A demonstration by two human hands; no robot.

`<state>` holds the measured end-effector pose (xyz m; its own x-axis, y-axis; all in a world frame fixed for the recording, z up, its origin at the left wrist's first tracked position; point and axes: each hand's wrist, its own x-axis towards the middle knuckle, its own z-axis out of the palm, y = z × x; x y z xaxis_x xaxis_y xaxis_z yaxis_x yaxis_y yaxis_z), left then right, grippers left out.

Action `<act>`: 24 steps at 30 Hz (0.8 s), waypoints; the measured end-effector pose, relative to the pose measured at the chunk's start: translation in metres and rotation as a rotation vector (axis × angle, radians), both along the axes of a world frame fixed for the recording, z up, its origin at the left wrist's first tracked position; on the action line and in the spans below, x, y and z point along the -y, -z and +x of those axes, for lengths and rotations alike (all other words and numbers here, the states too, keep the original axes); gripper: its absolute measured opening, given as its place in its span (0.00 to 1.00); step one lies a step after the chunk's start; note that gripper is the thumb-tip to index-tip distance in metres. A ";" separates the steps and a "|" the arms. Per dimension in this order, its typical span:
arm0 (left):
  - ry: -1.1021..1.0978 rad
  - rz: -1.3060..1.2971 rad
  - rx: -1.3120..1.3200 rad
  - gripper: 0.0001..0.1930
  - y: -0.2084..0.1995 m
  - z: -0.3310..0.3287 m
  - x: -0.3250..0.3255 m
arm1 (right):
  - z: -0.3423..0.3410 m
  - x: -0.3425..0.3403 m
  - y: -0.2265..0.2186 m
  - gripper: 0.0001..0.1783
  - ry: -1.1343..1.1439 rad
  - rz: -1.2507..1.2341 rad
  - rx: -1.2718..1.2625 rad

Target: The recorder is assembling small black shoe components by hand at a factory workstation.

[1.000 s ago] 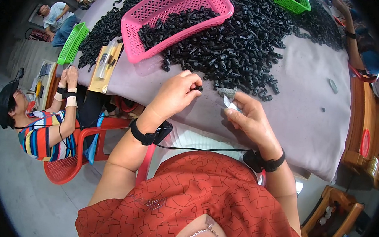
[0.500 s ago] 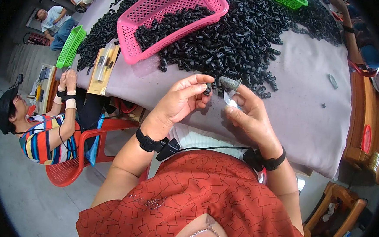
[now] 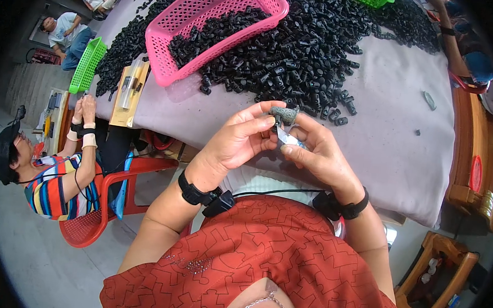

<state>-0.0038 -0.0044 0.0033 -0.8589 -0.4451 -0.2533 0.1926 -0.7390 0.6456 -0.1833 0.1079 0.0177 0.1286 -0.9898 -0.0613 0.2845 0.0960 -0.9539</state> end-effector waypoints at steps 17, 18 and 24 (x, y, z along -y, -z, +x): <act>-0.001 -0.010 -0.064 0.23 -0.008 -0.001 -0.008 | 0.001 0.000 0.005 0.27 0.014 0.019 0.019; -0.017 0.005 -0.045 0.23 -0.009 -0.002 -0.009 | 0.001 -0.001 0.004 0.27 0.014 0.020 0.019; 0.001 0.034 -0.077 0.23 -0.002 0.002 -0.006 | -0.001 0.000 0.005 0.28 -0.034 0.019 0.007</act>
